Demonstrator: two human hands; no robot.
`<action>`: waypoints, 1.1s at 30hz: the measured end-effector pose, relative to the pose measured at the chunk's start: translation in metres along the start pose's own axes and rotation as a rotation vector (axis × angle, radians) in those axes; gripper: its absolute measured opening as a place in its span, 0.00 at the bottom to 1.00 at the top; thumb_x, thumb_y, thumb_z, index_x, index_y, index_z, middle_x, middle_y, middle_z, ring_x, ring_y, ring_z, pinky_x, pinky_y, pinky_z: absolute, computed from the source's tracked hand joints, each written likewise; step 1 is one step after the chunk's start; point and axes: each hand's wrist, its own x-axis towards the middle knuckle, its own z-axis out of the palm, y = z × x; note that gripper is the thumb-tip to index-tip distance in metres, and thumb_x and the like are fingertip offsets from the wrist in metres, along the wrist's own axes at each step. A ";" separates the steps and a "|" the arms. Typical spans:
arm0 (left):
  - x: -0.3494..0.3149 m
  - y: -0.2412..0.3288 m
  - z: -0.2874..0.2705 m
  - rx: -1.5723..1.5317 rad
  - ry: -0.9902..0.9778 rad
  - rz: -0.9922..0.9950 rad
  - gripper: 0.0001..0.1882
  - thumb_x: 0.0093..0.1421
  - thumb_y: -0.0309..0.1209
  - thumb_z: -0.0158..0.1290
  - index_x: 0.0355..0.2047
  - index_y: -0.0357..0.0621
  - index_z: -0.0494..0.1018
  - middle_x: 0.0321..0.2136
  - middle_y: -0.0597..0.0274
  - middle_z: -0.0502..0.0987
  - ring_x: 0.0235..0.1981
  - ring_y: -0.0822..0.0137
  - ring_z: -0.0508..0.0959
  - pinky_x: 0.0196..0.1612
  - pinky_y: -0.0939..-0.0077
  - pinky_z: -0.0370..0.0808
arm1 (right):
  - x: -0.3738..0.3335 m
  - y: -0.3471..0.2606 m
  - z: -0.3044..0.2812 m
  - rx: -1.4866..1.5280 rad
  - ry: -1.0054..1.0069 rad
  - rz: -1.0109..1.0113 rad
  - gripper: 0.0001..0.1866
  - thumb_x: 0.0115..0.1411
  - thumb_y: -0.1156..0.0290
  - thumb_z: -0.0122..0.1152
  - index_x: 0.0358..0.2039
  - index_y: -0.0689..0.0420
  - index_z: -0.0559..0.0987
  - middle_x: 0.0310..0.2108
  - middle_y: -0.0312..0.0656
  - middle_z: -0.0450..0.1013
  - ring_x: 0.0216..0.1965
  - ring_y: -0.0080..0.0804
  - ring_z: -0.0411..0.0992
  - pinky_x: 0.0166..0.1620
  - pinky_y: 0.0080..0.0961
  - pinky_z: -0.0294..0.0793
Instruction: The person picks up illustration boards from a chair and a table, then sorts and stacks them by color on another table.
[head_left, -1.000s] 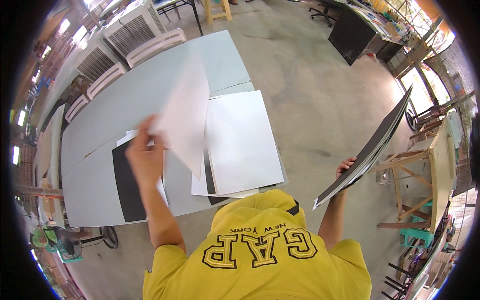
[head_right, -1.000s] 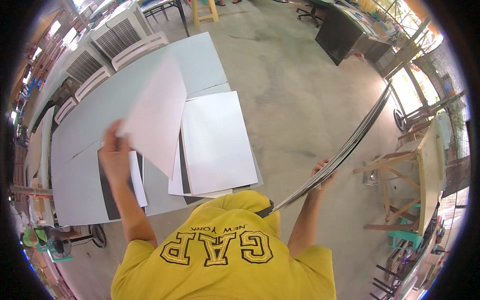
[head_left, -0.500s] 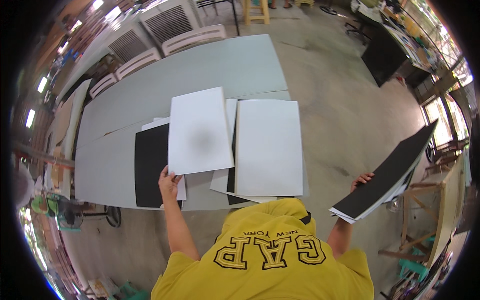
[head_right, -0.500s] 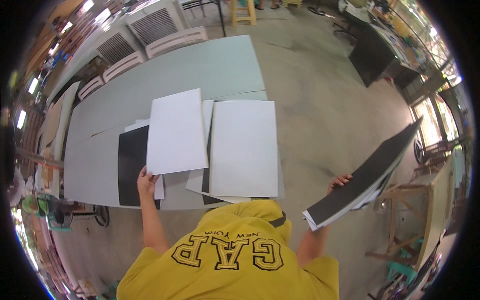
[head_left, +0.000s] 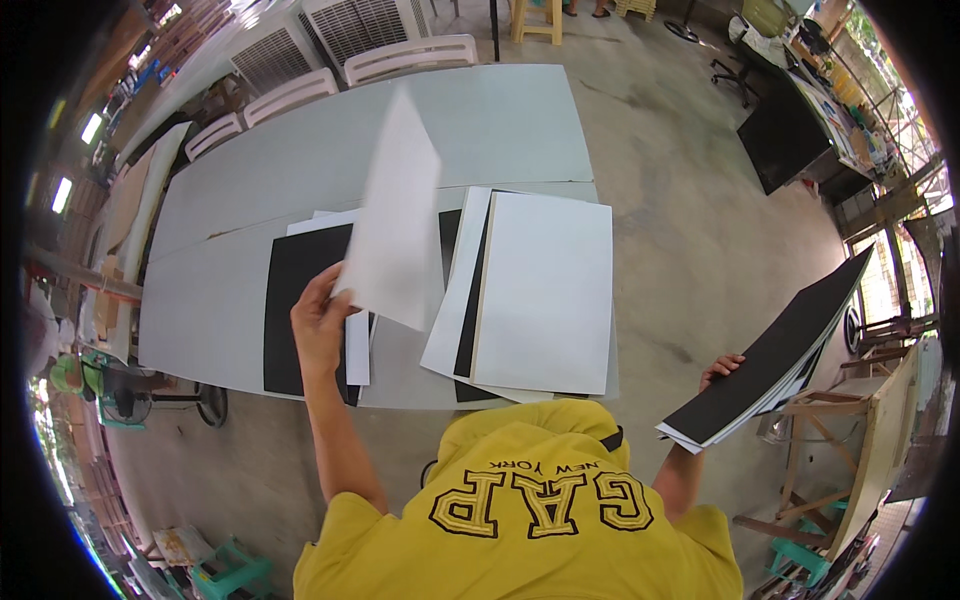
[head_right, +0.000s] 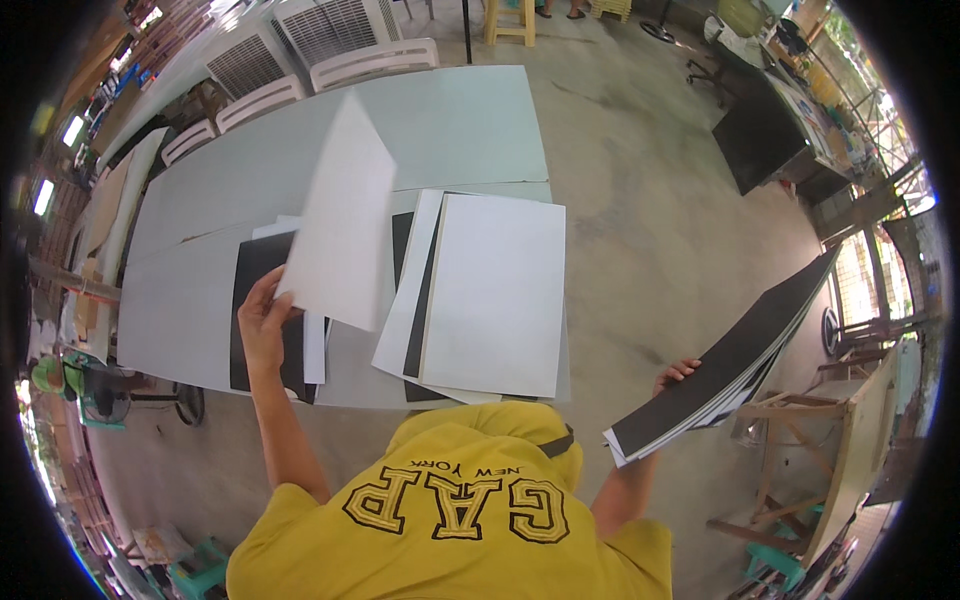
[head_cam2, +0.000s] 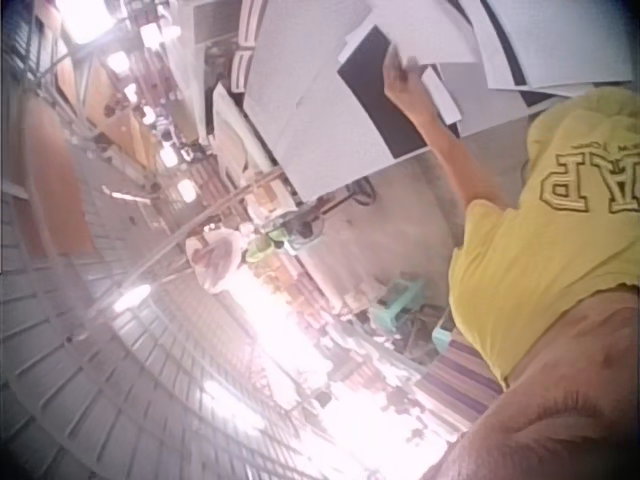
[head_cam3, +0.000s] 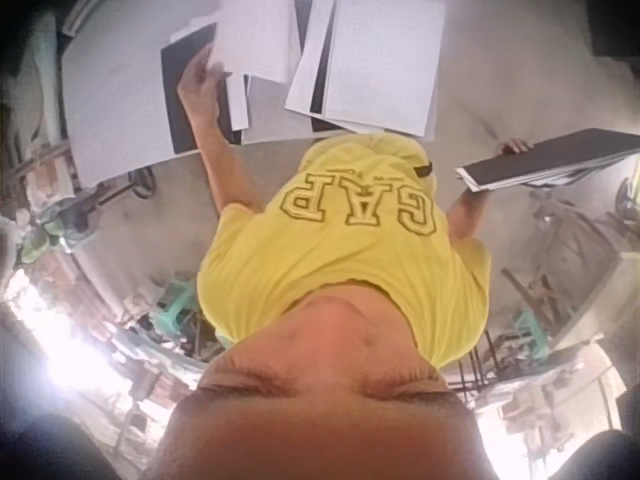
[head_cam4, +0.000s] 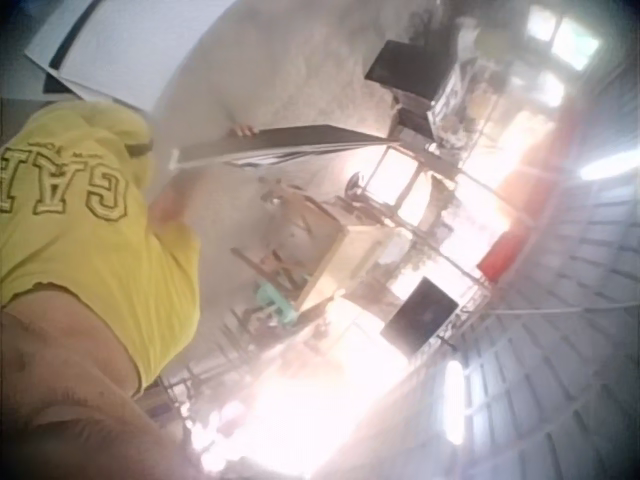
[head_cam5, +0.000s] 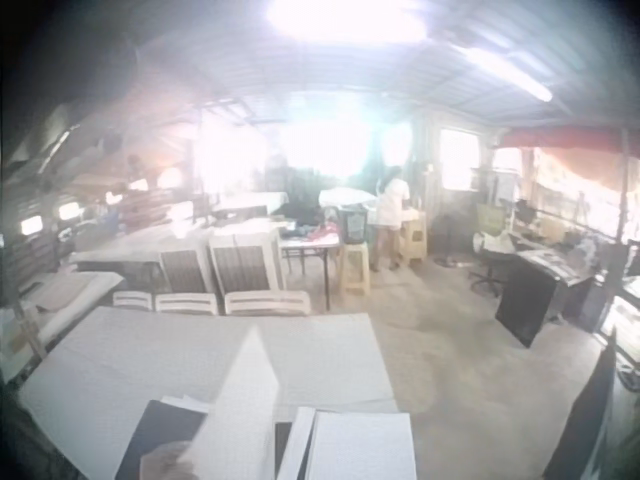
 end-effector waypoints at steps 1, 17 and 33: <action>-0.003 0.020 0.018 0.147 -0.093 0.100 0.15 0.51 0.16 0.43 0.39 0.39 0.70 0.34 0.61 0.74 0.36 0.70 0.74 0.32 0.77 0.75 | 0.002 0.002 0.005 -0.004 0.028 0.007 0.14 0.54 0.70 0.50 0.39 0.66 0.68 0.35 0.44 0.68 0.35 0.33 0.67 0.36 0.24 0.68; -0.128 -0.011 0.258 0.670 -1.269 1.030 0.07 0.44 0.28 0.49 0.24 0.38 0.69 0.24 0.56 0.71 0.31 0.62 0.72 0.26 0.72 0.73 | 0.020 0.018 -0.031 -0.259 0.252 0.081 0.15 0.53 0.67 0.55 0.39 0.63 0.70 0.34 0.41 0.70 0.33 0.32 0.68 0.34 0.24 0.70; -0.107 -0.125 0.222 0.291 -1.099 0.012 0.11 0.49 0.25 0.47 0.33 0.42 0.73 0.31 0.55 0.75 0.33 0.58 0.75 0.37 0.69 0.71 | 0.067 0.041 0.007 -0.794 0.468 0.154 0.26 0.53 0.64 0.57 0.47 0.66 0.65 0.46 0.49 0.65 0.47 0.43 0.65 0.50 0.38 0.66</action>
